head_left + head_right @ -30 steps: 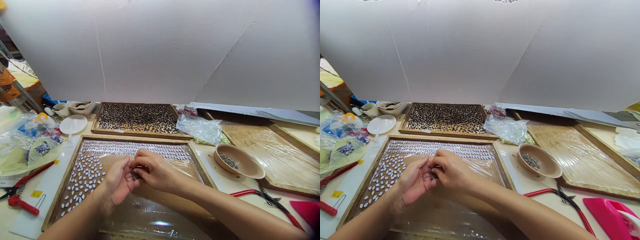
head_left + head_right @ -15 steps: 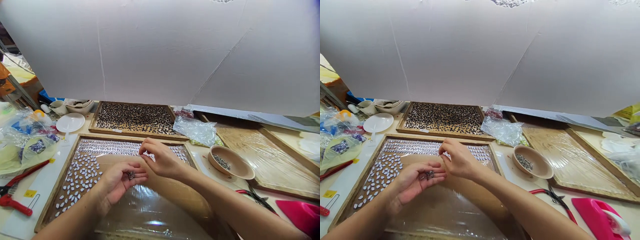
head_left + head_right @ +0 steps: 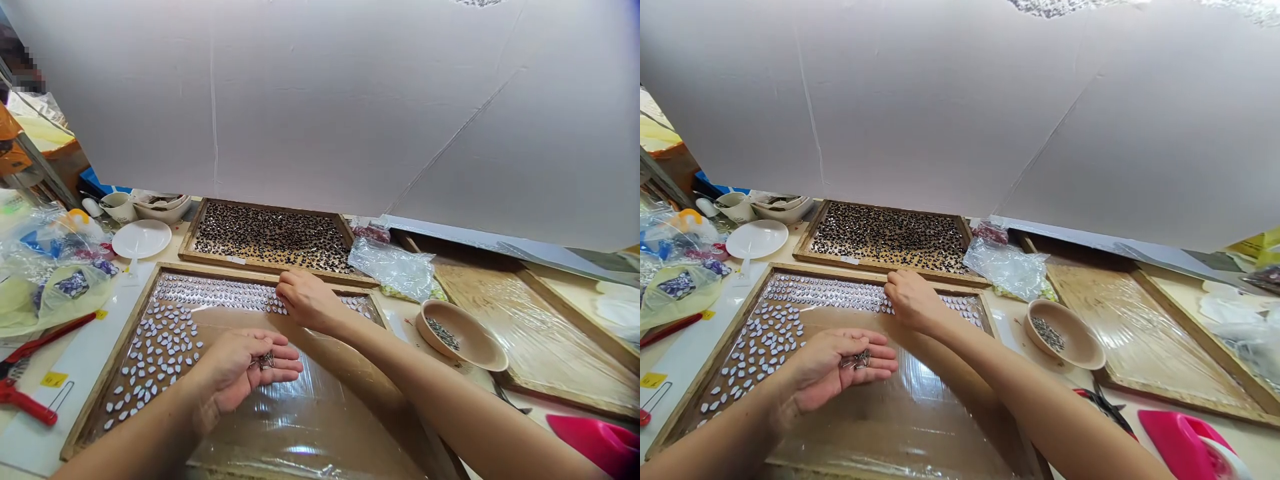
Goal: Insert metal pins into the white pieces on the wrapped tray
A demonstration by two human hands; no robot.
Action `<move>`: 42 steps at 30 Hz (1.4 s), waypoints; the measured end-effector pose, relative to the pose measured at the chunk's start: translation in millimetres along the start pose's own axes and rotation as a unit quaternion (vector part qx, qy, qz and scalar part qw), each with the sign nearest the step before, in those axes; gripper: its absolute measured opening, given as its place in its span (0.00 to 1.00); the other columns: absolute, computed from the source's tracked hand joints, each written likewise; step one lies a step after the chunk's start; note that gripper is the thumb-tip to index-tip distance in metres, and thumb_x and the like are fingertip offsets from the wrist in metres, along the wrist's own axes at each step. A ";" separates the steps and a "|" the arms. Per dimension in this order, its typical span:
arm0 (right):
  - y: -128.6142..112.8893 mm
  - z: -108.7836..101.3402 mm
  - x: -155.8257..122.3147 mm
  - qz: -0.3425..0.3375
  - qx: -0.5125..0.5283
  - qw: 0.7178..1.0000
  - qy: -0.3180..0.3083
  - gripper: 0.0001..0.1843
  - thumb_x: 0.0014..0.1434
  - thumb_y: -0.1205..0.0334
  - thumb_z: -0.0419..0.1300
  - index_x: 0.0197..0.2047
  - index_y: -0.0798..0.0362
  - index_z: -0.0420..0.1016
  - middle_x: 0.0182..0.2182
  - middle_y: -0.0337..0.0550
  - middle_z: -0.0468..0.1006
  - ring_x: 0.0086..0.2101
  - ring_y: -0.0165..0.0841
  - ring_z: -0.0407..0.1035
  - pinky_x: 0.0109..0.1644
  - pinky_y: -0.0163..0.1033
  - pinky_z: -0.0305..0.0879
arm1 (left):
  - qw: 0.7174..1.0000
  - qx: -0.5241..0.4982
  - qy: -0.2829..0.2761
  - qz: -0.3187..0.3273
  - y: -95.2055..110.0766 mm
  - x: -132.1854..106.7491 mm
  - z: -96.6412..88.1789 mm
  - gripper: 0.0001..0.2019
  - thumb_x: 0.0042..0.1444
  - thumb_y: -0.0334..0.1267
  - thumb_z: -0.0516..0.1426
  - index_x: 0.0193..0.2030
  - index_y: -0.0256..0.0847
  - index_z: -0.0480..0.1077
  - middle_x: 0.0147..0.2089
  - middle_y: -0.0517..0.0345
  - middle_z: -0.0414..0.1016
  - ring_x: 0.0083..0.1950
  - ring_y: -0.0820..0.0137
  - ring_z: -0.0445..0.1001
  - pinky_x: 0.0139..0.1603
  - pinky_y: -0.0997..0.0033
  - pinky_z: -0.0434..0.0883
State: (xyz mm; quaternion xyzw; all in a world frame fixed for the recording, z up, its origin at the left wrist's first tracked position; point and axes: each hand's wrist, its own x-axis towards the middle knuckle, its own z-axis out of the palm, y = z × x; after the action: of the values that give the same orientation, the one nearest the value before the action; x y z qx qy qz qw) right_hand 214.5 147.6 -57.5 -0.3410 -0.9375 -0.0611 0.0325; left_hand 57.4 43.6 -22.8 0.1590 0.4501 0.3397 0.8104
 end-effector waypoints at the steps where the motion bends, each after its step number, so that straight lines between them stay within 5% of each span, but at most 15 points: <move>1: 1.2 0.4 1.0 0.003 -0.002 1.000 0.005 0.10 0.58 0.70 0.50 0.29 0.58 0.71 0.30 0.47 0.70 0.32 0.33 0.60 0.37 0.38 0.51 | 1.000 -0.001 -0.001 0.000 -0.5 0.5 -0.3 0.06 0.55 0.26 0.51 0.35 0.27 0.68 0.36 0.37 0.76 0.38 0.62 0.77 0.49 0.57 0.69; 23: 3.2 -3.9 5.3 0.000 0.060 0.997 0.038 0.11 0.57 0.71 0.51 0.31 0.56 0.74 0.30 0.46 0.71 0.32 0.33 0.61 0.37 0.38 0.52 | 1.000 -0.022 0.000 0.003 -0.3 3.8 -1.8 0.08 0.56 0.29 0.49 0.35 0.27 0.69 0.35 0.38 0.76 0.36 0.63 0.77 0.47 0.60 0.70; 28: -16.3 -30.5 -11.2 0.015 0.215 0.969 0.118 0.10 0.56 0.71 0.52 0.34 0.55 0.74 0.31 0.45 0.71 0.33 0.32 0.64 0.36 0.36 0.58 | 0.997 -0.070 -0.020 0.019 0.8 5.0 -4.2 0.15 0.59 0.35 0.46 0.37 0.25 0.69 0.37 0.37 0.75 0.39 0.61 0.76 0.48 0.59 0.69; 31: -35.8 -43.5 -20.2 0.010 0.310 0.946 0.093 0.09 0.55 0.71 0.53 0.33 0.53 0.74 0.31 0.43 0.70 0.31 0.30 0.64 0.34 0.34 0.60 | 0.994 -0.100 -0.033 0.031 1.7 5.1 -5.0 0.19 0.61 0.39 0.43 0.37 0.25 0.70 0.35 0.41 0.75 0.37 0.64 0.75 0.45 0.62 0.70; 35: -50.3 -48.8 -24.2 -0.002 0.330 0.942 0.054 0.12 0.54 0.73 0.54 0.36 0.51 0.76 0.30 0.42 0.69 0.30 0.29 0.63 0.33 0.33 0.60 | 0.990 -0.129 -0.038 0.051 1.9 4.4 -4.2 0.19 0.62 0.39 0.43 0.36 0.29 0.71 0.31 0.49 0.74 0.32 0.70 0.73 0.39 0.67 0.72; 42: -50.0 -45.7 -25.2 -0.026 0.314 0.947 0.066 0.12 0.54 0.73 0.54 0.37 0.52 0.76 0.29 0.42 0.69 0.30 0.29 0.62 0.34 0.34 0.60 | 0.991 -0.117 -0.037 0.052 0.4 4.7 -4.7 0.21 0.62 0.40 0.43 0.34 0.28 0.71 0.31 0.48 0.73 0.32 0.71 0.72 0.36 0.70 0.72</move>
State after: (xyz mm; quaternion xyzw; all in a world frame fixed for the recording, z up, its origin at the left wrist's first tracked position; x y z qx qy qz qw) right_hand 202.5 87.3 -19.5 -0.2845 -0.9134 0.2135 0.1980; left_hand 55.1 46.9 -28.1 0.0985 0.3685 0.4254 0.8207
